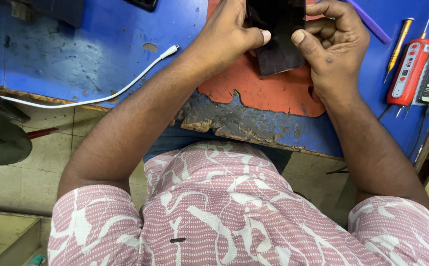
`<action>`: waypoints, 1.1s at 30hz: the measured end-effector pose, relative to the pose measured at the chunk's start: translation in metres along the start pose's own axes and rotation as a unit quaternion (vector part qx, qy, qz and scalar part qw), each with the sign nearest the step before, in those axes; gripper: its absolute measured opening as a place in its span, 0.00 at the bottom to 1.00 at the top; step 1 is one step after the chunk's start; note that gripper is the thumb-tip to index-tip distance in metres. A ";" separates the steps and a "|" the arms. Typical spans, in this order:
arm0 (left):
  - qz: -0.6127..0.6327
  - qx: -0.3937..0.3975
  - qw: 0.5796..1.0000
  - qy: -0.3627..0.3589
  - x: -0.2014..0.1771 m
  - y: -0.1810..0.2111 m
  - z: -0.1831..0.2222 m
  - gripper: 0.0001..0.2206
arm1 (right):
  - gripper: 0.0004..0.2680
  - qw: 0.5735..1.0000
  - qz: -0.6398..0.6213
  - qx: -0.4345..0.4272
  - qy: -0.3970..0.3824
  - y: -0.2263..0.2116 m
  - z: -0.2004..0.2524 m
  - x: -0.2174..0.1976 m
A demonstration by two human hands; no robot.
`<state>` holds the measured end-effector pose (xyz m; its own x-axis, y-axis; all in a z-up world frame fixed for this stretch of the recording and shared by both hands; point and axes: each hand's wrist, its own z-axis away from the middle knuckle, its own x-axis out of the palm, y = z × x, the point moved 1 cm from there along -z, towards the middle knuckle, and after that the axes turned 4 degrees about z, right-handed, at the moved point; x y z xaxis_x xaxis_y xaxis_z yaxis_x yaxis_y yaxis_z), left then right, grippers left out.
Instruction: The person cleans a smartphone motherboard with a purple toothbrush on a red mat. They then pick up a blue smartphone, connect a white charging cable to it, and inspect the device by turning it over in their hands.
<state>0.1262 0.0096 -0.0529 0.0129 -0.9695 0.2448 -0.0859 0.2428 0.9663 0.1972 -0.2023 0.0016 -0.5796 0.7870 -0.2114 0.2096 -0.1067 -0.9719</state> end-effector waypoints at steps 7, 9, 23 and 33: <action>-0.010 0.059 0.998 -0.009 0.000 0.004 0.002 0.27 | 0.11 1.000 -0.024 -0.003 -0.001 -0.006 -0.001 0.004; -0.008 0.009 1.000 0.003 -0.001 0.002 0.003 0.26 | 0.11 1.000 -0.013 -0.004 -0.002 -0.005 -0.001 0.003; 0.010 0.012 1.000 -0.007 -0.002 -0.001 0.000 0.21 | 0.11 1.000 -0.019 0.004 -0.003 -0.002 0.000 -0.001; 0.029 0.026 0.999 -0.002 -0.003 -0.003 -0.002 0.10 | 0.23 0.996 -0.040 0.068 0.036 0.007 0.001 -0.008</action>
<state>0.1287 0.0123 -0.0560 0.0035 -0.9542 0.2992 -0.1382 0.2958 0.9452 0.2021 -0.2101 -0.0037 -0.5318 0.8368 -0.1301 0.0541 -0.1198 -0.9913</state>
